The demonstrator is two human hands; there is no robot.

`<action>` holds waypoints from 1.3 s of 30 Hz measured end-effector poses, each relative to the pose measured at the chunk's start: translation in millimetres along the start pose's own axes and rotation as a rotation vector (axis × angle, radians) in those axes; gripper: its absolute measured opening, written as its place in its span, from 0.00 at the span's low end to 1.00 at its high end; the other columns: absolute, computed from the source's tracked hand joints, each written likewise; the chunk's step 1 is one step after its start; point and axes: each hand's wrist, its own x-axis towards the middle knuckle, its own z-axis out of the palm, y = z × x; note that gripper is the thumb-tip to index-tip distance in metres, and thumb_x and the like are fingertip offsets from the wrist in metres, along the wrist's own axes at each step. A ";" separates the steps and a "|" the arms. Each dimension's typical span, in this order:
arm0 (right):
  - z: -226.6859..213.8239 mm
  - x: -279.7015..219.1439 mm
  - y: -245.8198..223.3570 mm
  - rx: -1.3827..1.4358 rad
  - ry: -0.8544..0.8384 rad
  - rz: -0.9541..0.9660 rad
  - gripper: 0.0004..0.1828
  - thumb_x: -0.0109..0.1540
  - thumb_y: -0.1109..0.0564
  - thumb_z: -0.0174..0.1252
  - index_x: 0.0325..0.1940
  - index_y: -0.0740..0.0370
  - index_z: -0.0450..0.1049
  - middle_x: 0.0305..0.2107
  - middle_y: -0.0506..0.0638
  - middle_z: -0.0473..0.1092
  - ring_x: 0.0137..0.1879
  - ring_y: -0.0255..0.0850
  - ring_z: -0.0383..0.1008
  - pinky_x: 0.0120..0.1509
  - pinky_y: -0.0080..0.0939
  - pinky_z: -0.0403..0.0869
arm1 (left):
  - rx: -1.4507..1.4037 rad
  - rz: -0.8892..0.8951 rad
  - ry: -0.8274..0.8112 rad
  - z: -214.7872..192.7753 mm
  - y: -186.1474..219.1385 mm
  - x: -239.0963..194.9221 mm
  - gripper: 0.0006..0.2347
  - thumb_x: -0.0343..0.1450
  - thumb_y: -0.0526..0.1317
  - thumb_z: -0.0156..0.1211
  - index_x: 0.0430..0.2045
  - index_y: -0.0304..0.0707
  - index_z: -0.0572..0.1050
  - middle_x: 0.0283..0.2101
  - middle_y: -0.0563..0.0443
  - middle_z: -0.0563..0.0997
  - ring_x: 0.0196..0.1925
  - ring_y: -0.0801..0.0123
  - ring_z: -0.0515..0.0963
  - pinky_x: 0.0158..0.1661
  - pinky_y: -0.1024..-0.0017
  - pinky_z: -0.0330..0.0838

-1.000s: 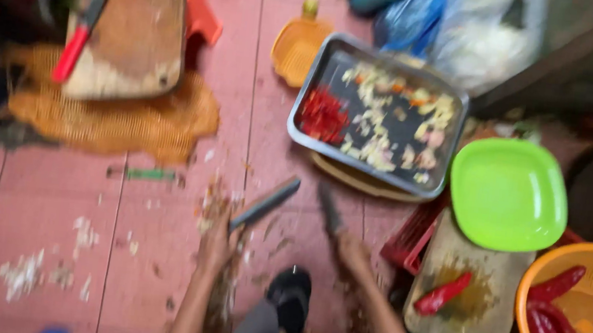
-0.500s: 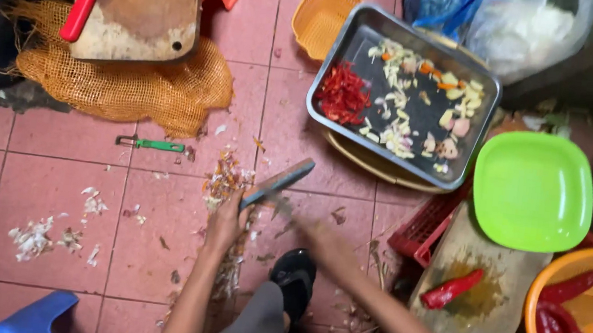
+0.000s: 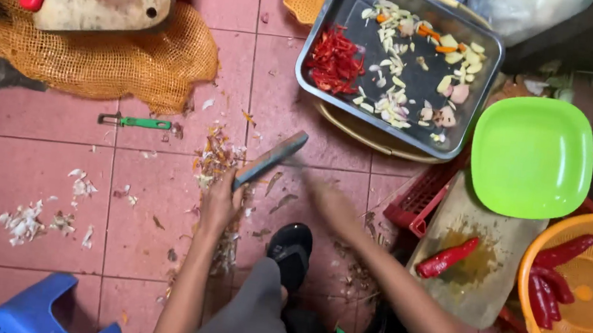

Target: Chopping red chilies on a wooden board while sitting on the floor.

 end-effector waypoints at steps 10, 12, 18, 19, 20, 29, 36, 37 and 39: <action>57.4 -4.4 38.2 0.166 0.172 -0.017 0.24 0.69 0.53 0.46 0.70 0.54 0.67 0.50 0.64 0.74 0.53 0.61 0.75 0.56 0.58 0.74 | -0.128 -0.238 -0.067 16.8 -16.0 14.4 0.27 0.66 0.43 0.63 0.61 0.34 0.70 0.42 0.27 0.81 0.43 0.37 0.83 0.41 0.51 0.77; 94.6 -28.6 49.3 0.197 0.164 0.003 0.23 0.70 0.53 0.45 0.69 0.56 0.67 0.50 0.65 0.74 0.54 0.61 0.75 0.56 0.58 0.73 | -0.113 -0.233 -0.029 17.3 -10.7 15.6 0.24 0.68 0.44 0.63 0.58 0.32 0.71 0.43 0.26 0.81 0.44 0.36 0.83 0.42 0.51 0.77; 39.7 -17.1 -12.0 0.382 0.028 0.252 0.19 0.72 0.49 0.45 0.59 0.64 0.70 0.39 0.72 0.72 0.47 0.65 0.73 0.50 0.62 0.71 | -0.051 -0.286 -0.021 25.8 -40.9 15.4 0.22 0.68 0.45 0.64 0.54 0.30 0.73 0.43 0.26 0.82 0.45 0.36 0.83 0.44 0.51 0.77; 29.9 -6.0 -16.3 0.388 0.044 0.353 0.19 0.71 0.48 0.47 0.60 0.63 0.70 0.36 0.72 0.72 0.44 0.65 0.73 0.48 0.62 0.71 | -0.057 -0.223 0.020 29.8 -41.9 15.1 0.22 0.67 0.44 0.64 0.53 0.29 0.73 0.43 0.26 0.81 0.45 0.35 0.82 0.44 0.51 0.77; 37.4 -5.6 -7.8 0.382 0.042 0.351 0.19 0.71 0.48 0.47 0.60 0.63 0.70 0.36 0.72 0.72 0.44 0.65 0.73 0.48 0.62 0.71 | -0.062 -0.227 0.024 26.2 -32.8 16.6 0.22 0.67 0.44 0.64 0.53 0.29 0.73 0.43 0.26 0.81 0.45 0.35 0.82 0.44 0.51 0.77; 39.8 -7.1 3.8 0.253 0.116 0.012 0.28 0.66 0.58 0.47 0.73 0.52 0.63 0.42 0.67 0.75 0.47 0.64 0.76 0.50 0.60 0.74 | -0.063 -0.280 -0.030 37.2 -43.0 6.7 0.23 0.67 0.44 0.65 0.55 0.31 0.72 0.44 0.25 0.81 0.47 0.35 0.81 0.44 0.51 0.77; 87.9 12.1 42.7 0.299 0.050 0.183 0.13 0.72 0.55 0.44 0.59 0.57 0.68 0.39 0.65 0.75 0.46 0.60 0.76 0.51 0.57 0.72 | -0.074 -0.181 0.016 29.9 -44.0 19.0 0.25 0.66 0.41 0.64 0.59 0.33 0.69 0.49 0.23 0.79 0.51 0.34 0.80 0.47 0.52 0.76; 102.0 6.9 54.9 0.275 0.124 0.205 0.13 0.75 0.55 0.43 0.50 0.61 0.73 0.37 0.63 0.76 0.45 0.58 0.75 0.50 0.57 0.70 | -0.067 0.013 0.144 29.1 -38.8 17.1 0.27 0.66 0.39 0.64 0.61 0.30 0.68 0.52 0.19 0.76 0.52 0.29 0.78 0.46 0.50 0.75; 98.0 0.4 39.2 0.299 0.052 0.220 0.15 0.71 0.56 0.44 0.58 0.58 0.71 0.34 0.62 0.75 0.41 0.57 0.75 0.47 0.56 0.71 | -0.019 0.072 0.189 19.7 -23.2 21.5 0.26 0.66 0.40 0.63 0.61 0.32 0.67 0.56 0.18 0.75 0.55 0.29 0.77 0.49 0.50 0.74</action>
